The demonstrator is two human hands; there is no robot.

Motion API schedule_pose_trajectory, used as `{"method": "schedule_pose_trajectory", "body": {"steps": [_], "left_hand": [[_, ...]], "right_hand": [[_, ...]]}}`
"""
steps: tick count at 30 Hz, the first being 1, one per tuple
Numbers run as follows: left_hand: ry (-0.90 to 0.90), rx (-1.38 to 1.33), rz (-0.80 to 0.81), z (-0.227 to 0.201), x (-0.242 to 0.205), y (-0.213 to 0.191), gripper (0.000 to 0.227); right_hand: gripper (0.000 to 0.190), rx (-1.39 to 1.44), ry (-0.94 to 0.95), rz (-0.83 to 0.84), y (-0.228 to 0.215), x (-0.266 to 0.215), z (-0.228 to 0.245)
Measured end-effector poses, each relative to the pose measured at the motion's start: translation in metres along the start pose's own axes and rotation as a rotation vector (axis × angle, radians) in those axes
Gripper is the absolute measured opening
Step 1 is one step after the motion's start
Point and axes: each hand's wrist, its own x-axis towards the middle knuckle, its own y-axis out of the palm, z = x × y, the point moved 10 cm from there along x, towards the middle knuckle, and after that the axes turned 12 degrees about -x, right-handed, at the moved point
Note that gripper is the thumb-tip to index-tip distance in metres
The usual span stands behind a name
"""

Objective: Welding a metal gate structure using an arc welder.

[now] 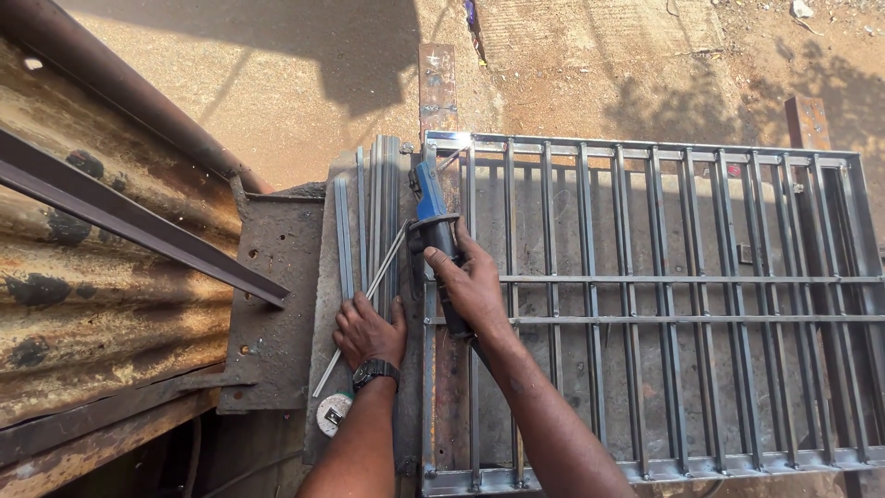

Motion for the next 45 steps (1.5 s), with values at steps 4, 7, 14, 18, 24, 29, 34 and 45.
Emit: {"method": "schedule_pose_trajectory", "body": {"steps": [4, 7, 14, 18, 24, 29, 34, 45], "left_hand": [[-0.002, 0.002, 0.01, 0.001, 0.0, 0.002, 0.064], [-0.023, 0.009, 0.043, 0.004, 0.002, 0.007, 0.064], [-0.032, 0.003, 0.051, 0.001, 0.001, 0.003, 0.062], [-0.03, 0.005, 0.042, 0.0, 0.0, 0.001, 0.06], [-0.025, 0.007, 0.036, 0.001, 0.0, 0.002, 0.061], [-0.012, 0.014, 0.014, 0.002, 0.001, 0.004, 0.063], [-0.026, 0.008, 0.027, 0.004, 0.0, 0.005, 0.064], [-0.003, 0.019, -0.002, 0.007, -0.003, 0.01, 0.065]], "right_hand": [[0.083, 0.071, 0.026, 0.004, -0.003, -0.003, 0.006], [0.08, 0.036, 0.074, 0.007, -0.005, -0.005, 0.003], [0.08, 0.077, 0.056, 0.001, -0.005, -0.003, -0.001], [0.083, 0.101, 0.005, -0.008, -0.004, -0.002, 0.002], [0.084, 0.076, 0.043, -0.012, -0.004, -0.002, 0.0], [0.083, 0.064, 0.067, -0.002, -0.005, -0.004, 0.005], [0.081, 0.12, 0.065, 0.002, -0.003, -0.003, 0.002], [0.093, 0.091, -0.045, 0.01, -0.006, 0.004, -0.016]]}}
